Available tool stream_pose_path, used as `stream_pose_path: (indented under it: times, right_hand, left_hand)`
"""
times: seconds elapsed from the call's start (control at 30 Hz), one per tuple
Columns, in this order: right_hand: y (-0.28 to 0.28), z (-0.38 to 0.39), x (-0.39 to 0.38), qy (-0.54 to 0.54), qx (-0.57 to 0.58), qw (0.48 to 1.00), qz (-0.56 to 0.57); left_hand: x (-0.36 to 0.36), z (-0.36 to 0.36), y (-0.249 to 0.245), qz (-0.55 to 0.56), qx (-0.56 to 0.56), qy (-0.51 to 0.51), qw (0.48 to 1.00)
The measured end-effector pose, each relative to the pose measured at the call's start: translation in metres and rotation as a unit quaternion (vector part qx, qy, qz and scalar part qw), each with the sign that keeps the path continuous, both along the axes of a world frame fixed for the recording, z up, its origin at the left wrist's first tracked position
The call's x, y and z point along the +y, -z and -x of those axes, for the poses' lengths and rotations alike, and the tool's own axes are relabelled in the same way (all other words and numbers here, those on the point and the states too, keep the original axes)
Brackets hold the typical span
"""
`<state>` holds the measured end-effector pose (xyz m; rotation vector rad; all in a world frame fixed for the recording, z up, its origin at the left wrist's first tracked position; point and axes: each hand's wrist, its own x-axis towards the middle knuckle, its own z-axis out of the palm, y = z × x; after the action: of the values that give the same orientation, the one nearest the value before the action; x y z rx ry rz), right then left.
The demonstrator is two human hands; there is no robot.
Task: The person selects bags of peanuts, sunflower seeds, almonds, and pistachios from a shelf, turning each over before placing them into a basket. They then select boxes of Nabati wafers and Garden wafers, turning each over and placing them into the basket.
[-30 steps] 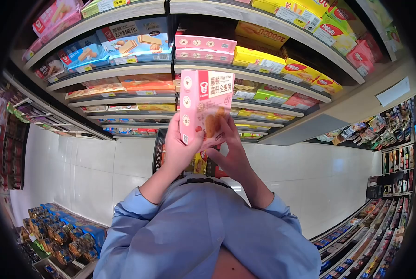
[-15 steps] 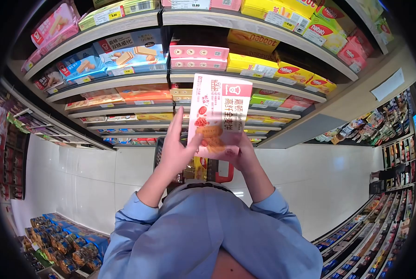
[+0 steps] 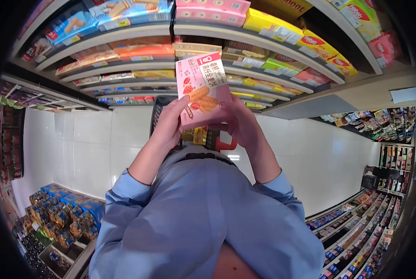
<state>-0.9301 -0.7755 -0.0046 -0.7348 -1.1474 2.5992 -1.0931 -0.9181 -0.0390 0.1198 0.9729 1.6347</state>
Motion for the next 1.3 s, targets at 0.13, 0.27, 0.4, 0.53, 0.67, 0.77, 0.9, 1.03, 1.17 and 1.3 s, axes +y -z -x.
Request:
stream_pose_path:
  times: [0.13,0.27,0.4,0.53,0.67,0.77,0.9,1.03,1.17,1.3]
  right_hand:
    - [0.049,0.001,-0.006,-0.027,-0.047,0.996,0.068]
    - [0.095,0.008,-0.025,0.006,-0.083,0.993,0.083]
    - [0.160,0.009,-0.035,0.021,-0.140,0.979,0.150]
    - [0.249,0.006,-0.036,0.044,-0.196,0.956,0.211]
    - [0.322,0.010,-0.038,0.080,-0.275,0.943,0.169]
    - [0.351,0.025,-0.035,0.057,-0.306,0.942,0.123]
    - [0.407,0.070,-0.019,0.033,-0.291,0.952,0.095]
    - [0.455,0.118,-0.016,0.111,-0.272,0.942,0.161]
    - [0.504,0.162,0.004,0.146,-0.314,0.918,0.191]
    - [0.532,0.180,0.022,0.184,-0.363,0.898,0.165]
  left_hand:
    - [-0.009,-0.008,0.044,0.057,-0.068,-0.001,0.996]
    - [-0.022,-0.009,0.092,0.069,-0.149,-0.022,0.986]
    - [-0.043,0.001,0.157,0.150,-0.162,0.039,0.974]
    - [-0.057,0.002,0.172,0.258,-0.141,0.035,0.955]
    - [-0.085,0.002,0.151,0.273,-0.067,0.023,0.959]
    - [-0.111,0.013,0.155,0.283,-0.062,0.016,0.957]
    - [-0.147,0.027,0.163,0.308,-0.068,0.002,0.949]
    - [-0.173,0.039,0.173,0.378,-0.046,0.007,0.925]
    - [-0.194,0.045,0.178,0.398,-0.046,-0.023,0.916]
    - [-0.210,0.048,0.183,0.423,-0.033,-0.040,0.905]
